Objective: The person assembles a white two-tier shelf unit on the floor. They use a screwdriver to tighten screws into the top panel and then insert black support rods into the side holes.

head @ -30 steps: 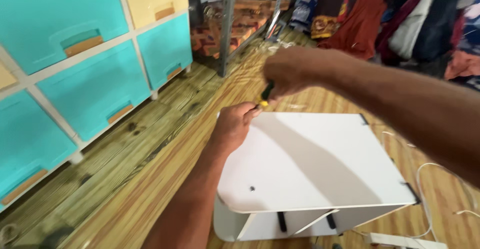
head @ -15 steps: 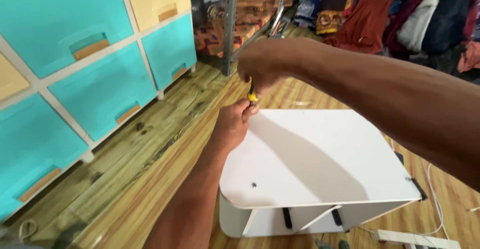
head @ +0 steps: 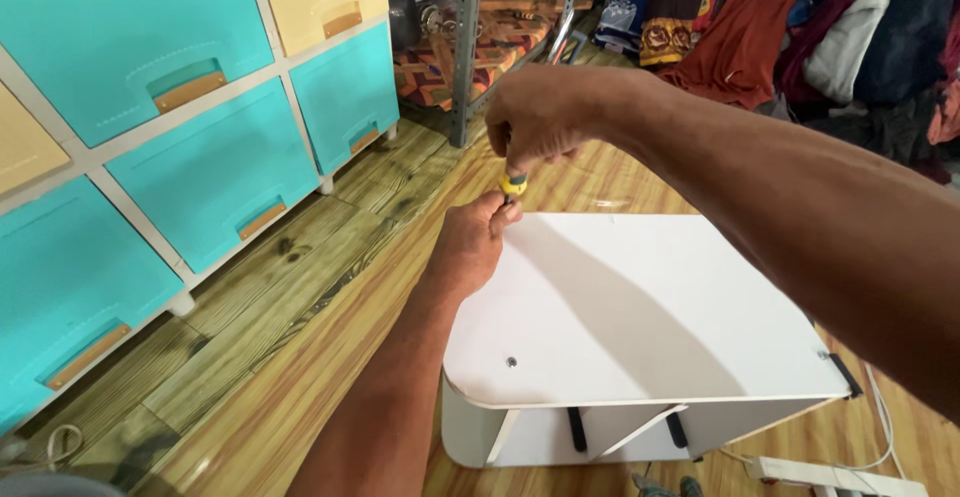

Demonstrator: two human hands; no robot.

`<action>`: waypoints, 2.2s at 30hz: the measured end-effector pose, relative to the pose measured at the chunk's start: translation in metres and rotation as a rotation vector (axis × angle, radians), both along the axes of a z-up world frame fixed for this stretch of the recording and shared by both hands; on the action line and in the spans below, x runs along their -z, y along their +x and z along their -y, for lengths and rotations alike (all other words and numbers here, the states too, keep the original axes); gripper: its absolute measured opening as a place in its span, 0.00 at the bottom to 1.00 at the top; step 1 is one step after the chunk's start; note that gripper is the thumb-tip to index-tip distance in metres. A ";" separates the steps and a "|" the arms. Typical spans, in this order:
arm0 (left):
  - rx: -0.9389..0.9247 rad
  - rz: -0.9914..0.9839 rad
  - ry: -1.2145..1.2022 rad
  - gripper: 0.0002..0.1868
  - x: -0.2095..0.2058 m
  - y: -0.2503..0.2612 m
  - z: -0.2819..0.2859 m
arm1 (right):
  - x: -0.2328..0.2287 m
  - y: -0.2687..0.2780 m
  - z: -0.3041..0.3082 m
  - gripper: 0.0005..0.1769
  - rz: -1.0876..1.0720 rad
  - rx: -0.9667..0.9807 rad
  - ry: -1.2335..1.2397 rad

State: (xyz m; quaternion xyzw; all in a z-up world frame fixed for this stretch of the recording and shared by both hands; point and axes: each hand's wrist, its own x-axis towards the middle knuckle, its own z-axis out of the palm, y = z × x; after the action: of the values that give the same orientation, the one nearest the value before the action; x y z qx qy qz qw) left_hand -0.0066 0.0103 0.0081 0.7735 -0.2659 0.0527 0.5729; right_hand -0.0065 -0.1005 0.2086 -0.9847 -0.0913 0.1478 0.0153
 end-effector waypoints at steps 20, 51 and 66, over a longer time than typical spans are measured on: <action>-0.014 0.070 0.009 0.11 -0.001 -0.003 0.000 | 0.000 -0.003 0.013 0.14 -0.005 0.037 0.134; -0.007 -0.146 0.058 0.18 -0.017 -0.018 0.011 | 0.040 -0.042 0.054 0.24 0.346 0.112 0.834; 0.249 0.098 0.207 0.14 -0.024 -0.089 0.197 | 0.033 -0.148 0.230 0.28 0.628 0.440 0.700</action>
State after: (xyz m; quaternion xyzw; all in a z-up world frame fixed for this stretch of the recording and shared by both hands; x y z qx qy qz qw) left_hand -0.0958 -0.1867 0.0325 0.7861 -0.3910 -0.0088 0.4787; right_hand -0.1545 -0.3310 0.1756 -0.9133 0.0735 -0.2012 0.3464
